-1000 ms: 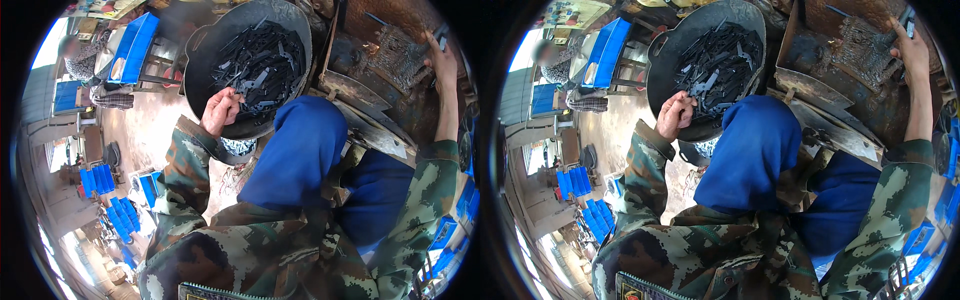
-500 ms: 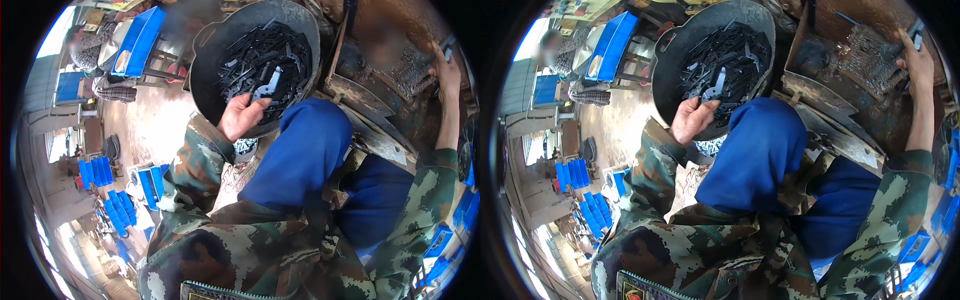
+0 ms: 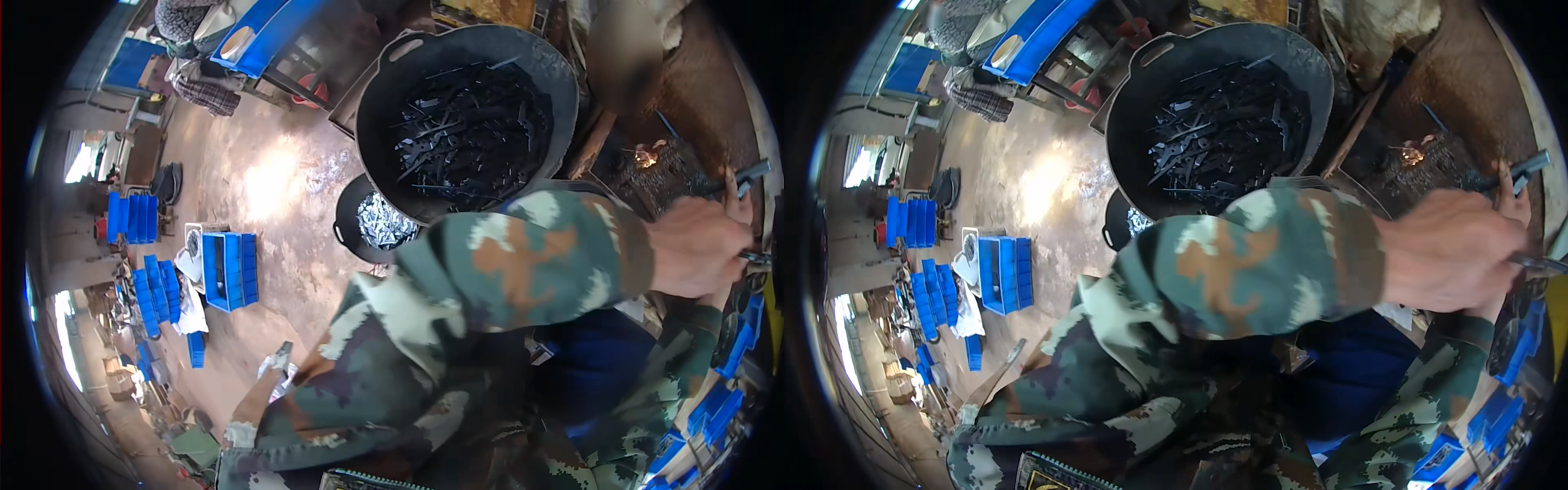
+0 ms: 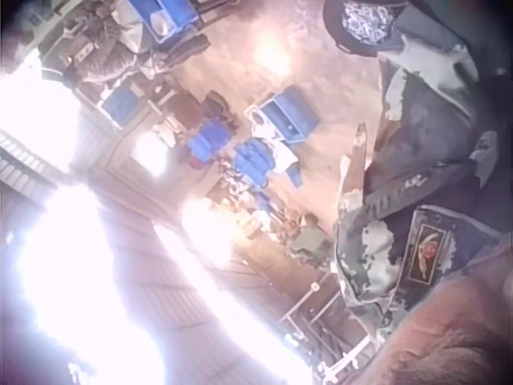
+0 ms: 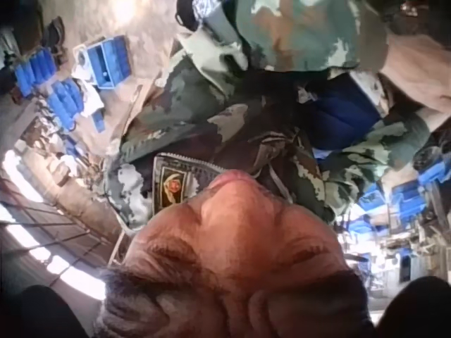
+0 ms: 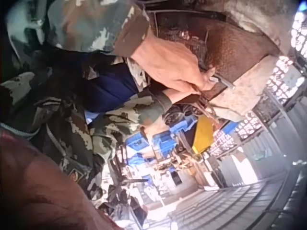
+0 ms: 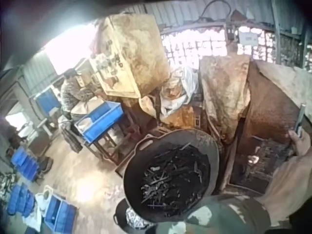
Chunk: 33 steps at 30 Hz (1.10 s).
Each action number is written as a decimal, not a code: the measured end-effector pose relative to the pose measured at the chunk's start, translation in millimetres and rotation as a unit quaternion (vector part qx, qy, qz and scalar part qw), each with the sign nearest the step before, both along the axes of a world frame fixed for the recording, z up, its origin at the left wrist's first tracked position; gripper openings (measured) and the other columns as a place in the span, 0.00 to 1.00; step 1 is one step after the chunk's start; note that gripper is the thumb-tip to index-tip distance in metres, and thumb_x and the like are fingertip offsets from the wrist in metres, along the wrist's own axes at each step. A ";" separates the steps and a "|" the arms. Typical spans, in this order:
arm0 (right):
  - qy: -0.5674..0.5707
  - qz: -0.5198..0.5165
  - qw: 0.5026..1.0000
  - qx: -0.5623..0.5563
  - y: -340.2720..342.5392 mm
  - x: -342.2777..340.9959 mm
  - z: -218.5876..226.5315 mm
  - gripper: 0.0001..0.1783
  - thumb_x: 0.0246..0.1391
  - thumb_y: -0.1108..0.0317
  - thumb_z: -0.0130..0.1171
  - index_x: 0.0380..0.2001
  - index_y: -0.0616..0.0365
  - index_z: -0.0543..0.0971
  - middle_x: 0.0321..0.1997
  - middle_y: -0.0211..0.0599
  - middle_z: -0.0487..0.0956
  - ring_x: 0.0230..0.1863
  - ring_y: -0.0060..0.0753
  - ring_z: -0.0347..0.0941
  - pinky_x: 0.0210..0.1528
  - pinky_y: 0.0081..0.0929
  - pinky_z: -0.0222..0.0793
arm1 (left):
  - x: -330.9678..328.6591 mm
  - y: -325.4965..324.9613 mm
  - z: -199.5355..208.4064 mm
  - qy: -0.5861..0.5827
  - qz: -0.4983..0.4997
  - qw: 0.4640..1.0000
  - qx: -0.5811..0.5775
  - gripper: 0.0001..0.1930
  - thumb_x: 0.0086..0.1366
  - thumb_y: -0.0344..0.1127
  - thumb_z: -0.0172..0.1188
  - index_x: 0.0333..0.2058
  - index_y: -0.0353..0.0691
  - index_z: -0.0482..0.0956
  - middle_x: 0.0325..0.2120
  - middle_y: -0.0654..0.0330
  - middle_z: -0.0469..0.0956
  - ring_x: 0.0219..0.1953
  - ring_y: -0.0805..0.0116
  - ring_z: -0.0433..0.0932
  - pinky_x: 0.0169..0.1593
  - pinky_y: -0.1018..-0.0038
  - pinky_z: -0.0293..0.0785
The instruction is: Processing small metal parts using a fabrication machine and handheld tools at a workbench.
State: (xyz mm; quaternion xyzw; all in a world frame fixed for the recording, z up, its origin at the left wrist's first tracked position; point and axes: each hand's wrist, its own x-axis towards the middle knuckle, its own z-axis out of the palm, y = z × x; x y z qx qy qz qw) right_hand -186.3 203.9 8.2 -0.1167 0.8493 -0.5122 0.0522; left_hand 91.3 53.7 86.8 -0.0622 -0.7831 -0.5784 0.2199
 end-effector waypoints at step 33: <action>0.015 0.063 0.991 -0.119 -13.5 21.9 -5.1 0.11 0.60 0.68 0.56 0.38 0.69 0.77 0.38 0.43 0.76 0.36 0.36 0.73 0.40 0.39 0.70 | -103.8 14.5 -51.0 -0.056 0.090 0.976 0.192 0.17 0.54 0.39 0.55 0.35 0.30 0.80 0.36 0.41 0.75 0.44 0.44 0.74 0.51 0.55 0.65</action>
